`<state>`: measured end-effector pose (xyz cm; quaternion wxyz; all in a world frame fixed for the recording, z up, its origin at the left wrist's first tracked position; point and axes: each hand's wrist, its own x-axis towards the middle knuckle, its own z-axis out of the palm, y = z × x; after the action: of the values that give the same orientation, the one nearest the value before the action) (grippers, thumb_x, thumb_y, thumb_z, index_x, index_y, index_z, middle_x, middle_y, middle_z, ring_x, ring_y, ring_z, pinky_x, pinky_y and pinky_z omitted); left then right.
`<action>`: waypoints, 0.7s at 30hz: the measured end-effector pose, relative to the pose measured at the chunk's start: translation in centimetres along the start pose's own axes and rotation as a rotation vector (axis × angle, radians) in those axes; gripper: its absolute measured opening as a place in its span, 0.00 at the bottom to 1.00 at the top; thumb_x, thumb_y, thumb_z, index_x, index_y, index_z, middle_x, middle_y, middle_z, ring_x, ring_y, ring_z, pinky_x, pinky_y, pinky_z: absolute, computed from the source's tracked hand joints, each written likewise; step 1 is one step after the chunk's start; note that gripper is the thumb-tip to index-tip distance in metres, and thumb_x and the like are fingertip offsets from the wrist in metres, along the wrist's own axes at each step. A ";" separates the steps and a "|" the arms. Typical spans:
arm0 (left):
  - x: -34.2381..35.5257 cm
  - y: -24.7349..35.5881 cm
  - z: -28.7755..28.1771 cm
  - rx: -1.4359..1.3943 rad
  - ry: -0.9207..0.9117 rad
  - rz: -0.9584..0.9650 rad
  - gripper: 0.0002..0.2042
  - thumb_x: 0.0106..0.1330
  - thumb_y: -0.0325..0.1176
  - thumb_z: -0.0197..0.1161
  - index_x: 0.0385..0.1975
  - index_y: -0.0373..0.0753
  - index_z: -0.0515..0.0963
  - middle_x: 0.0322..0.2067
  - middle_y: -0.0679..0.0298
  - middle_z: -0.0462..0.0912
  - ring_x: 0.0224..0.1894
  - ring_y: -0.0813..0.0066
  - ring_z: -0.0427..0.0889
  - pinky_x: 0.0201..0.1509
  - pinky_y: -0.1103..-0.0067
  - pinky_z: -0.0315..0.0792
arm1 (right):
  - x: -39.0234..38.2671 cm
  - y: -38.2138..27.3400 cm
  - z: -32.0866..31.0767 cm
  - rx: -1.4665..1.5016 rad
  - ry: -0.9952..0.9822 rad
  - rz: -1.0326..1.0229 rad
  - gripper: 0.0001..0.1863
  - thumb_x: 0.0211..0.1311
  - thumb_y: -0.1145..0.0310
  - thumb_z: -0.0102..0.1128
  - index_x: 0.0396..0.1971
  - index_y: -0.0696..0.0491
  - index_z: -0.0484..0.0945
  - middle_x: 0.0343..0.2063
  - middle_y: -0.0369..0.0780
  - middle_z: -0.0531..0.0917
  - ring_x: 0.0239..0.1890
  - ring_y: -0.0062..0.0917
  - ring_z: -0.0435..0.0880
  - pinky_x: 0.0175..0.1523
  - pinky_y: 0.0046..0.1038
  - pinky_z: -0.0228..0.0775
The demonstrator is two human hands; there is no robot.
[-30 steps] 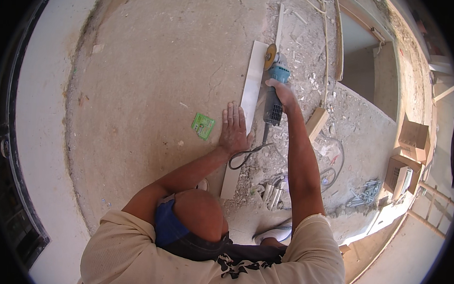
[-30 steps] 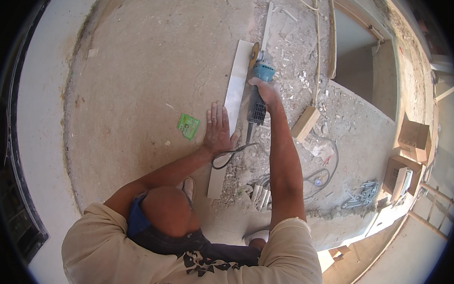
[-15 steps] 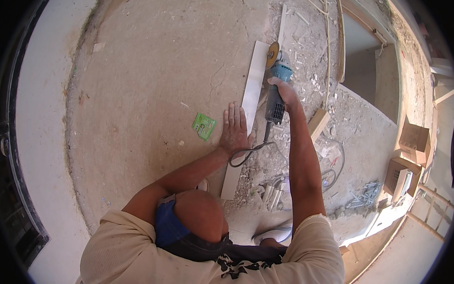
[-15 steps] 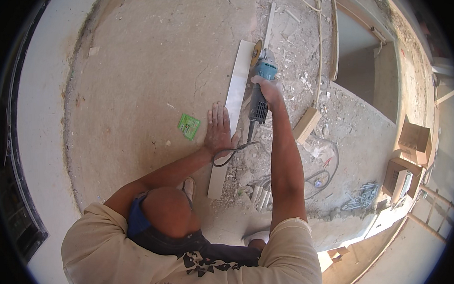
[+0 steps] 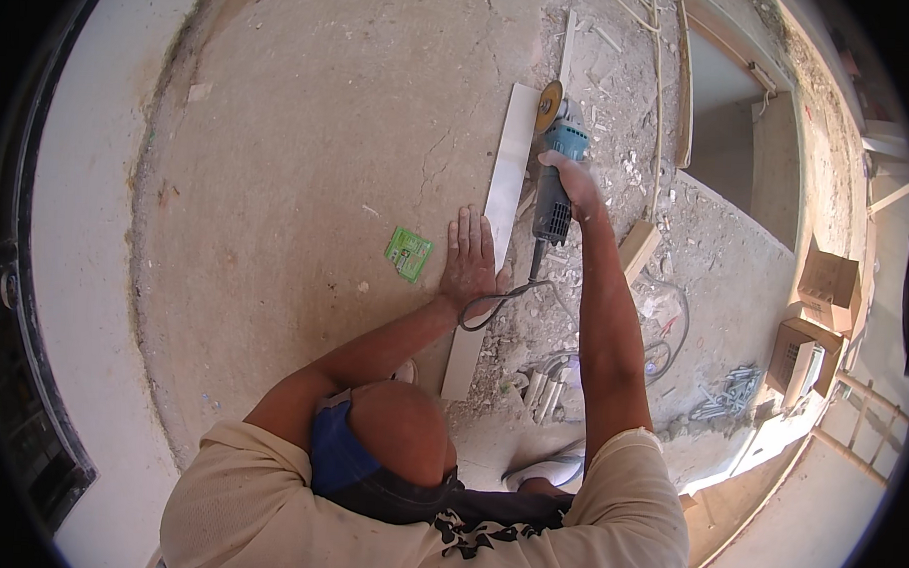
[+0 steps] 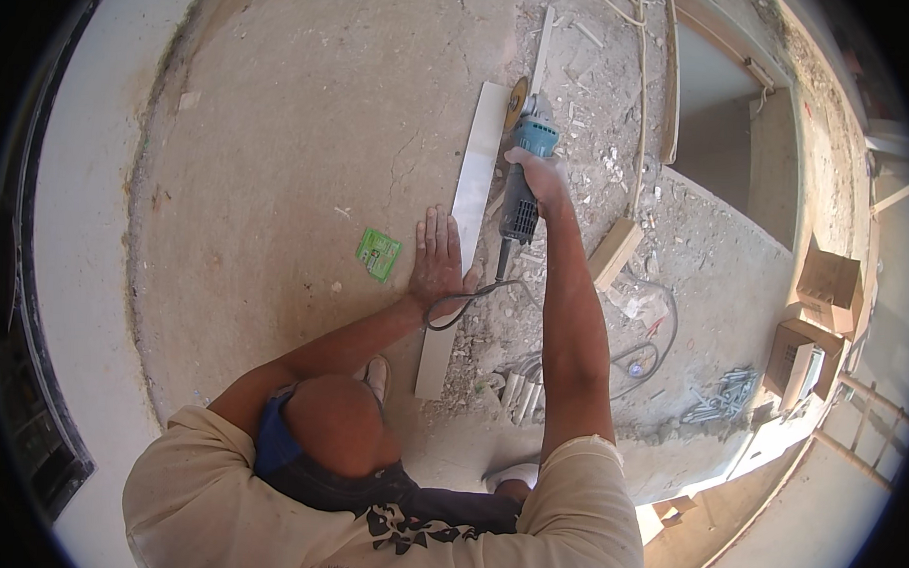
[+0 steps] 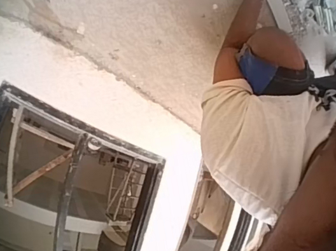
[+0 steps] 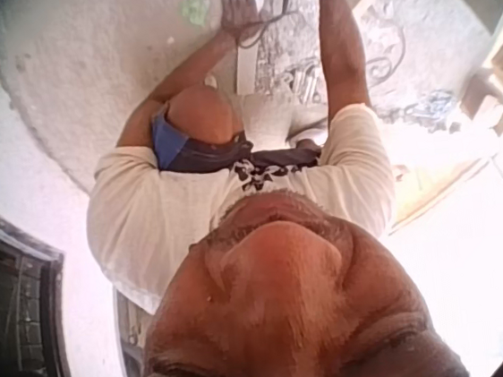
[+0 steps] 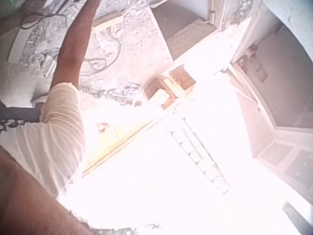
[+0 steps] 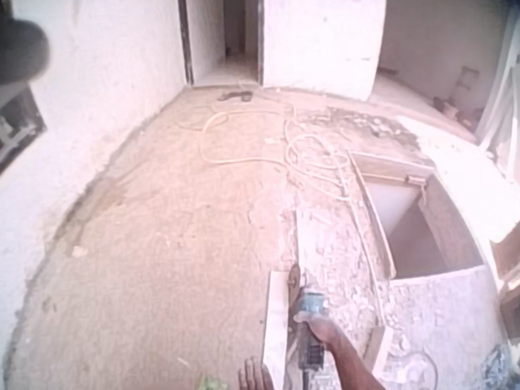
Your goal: The person uses an angle grinder to cut a piece of skirting board on the floor.
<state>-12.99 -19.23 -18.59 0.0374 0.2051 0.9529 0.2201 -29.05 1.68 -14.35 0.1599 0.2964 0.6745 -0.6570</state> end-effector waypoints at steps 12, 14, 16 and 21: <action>0.1 0.2 0.6 0.023 0.088 0.013 0.46 0.72 0.54 0.50 0.70 0.10 0.52 0.74 0.23 0.49 0.80 0.27 0.42 0.83 0.45 0.36 | 1.6 0.9 -0.4 0.029 -0.005 -0.045 0.14 0.55 0.65 0.74 0.33 0.61 0.84 0.24 0.40 0.84 0.19 0.26 0.81 0.23 0.32 0.74; 0.1 0.3 0.6 0.024 0.087 0.010 0.46 0.72 0.54 0.50 0.70 0.10 0.52 0.74 0.23 0.49 0.80 0.27 0.43 0.83 0.45 0.37 | 1.7 0.6 -0.7 -0.039 0.003 -0.023 0.12 0.59 0.64 0.72 0.34 0.58 0.83 0.23 0.39 0.83 0.18 0.25 0.81 0.21 0.30 0.74; -0.1 0.3 0.7 0.033 0.079 0.009 0.46 0.72 0.55 0.50 0.71 0.11 0.53 0.74 0.23 0.49 0.80 0.28 0.44 0.83 0.45 0.38 | 1.1 0.8 -0.9 -0.045 0.017 0.004 0.12 0.59 0.64 0.72 0.34 0.58 0.83 0.23 0.39 0.83 0.19 0.25 0.81 0.22 0.30 0.75; -0.1 -0.2 0.9 -0.011 0.143 0.006 0.48 0.67 0.53 0.58 0.72 0.13 0.51 0.74 0.24 0.50 0.80 0.27 0.44 0.83 0.45 0.39 | -1.4 0.4 -0.7 0.053 0.024 -0.018 0.14 0.59 0.63 0.72 0.35 0.59 0.82 0.23 0.40 0.83 0.18 0.26 0.82 0.23 0.30 0.78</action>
<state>-12.79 -19.07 -19.50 -0.0303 0.1915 0.9514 0.2393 -27.56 2.04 -13.75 0.1379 0.3021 0.6615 -0.6724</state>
